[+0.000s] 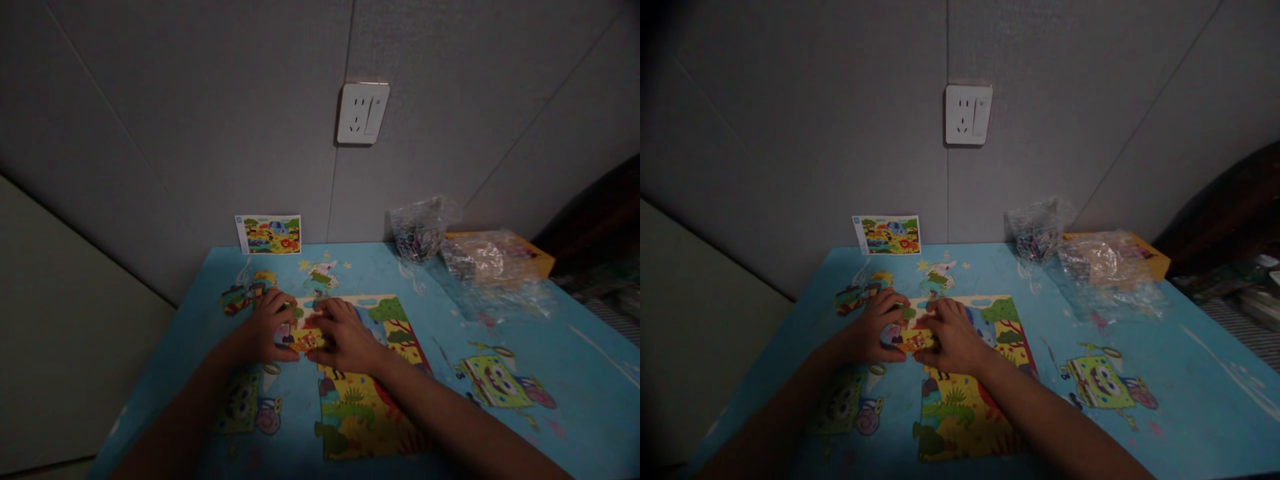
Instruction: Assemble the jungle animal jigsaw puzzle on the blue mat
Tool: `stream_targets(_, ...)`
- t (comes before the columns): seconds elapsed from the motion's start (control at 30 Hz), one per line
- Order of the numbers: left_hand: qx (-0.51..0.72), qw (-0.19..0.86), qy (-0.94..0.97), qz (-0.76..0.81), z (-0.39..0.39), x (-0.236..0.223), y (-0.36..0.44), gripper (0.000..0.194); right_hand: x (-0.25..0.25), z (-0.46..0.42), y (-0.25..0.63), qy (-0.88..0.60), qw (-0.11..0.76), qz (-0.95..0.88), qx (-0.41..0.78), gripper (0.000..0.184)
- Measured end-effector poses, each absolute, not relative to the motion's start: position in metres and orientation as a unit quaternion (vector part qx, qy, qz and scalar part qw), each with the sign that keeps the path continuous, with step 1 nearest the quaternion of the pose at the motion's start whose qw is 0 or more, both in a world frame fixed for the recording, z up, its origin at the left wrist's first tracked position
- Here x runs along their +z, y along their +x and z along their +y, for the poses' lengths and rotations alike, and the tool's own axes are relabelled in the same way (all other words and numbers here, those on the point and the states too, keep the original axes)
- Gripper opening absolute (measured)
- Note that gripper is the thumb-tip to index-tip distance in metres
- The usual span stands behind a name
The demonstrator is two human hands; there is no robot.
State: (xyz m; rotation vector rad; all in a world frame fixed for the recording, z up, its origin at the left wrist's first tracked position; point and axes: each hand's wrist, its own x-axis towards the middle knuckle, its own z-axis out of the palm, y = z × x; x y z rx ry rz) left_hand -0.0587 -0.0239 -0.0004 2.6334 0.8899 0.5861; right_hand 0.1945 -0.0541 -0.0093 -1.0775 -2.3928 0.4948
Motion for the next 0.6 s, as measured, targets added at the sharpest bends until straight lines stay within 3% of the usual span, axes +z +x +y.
stream_targets(0.6,0.181,0.149,0.917,0.323,-0.0221,-0.0009,-0.0603,0.054,-0.0072,-0.0532,0.1951,-0.395,0.219,-0.876,0.171,0.058)
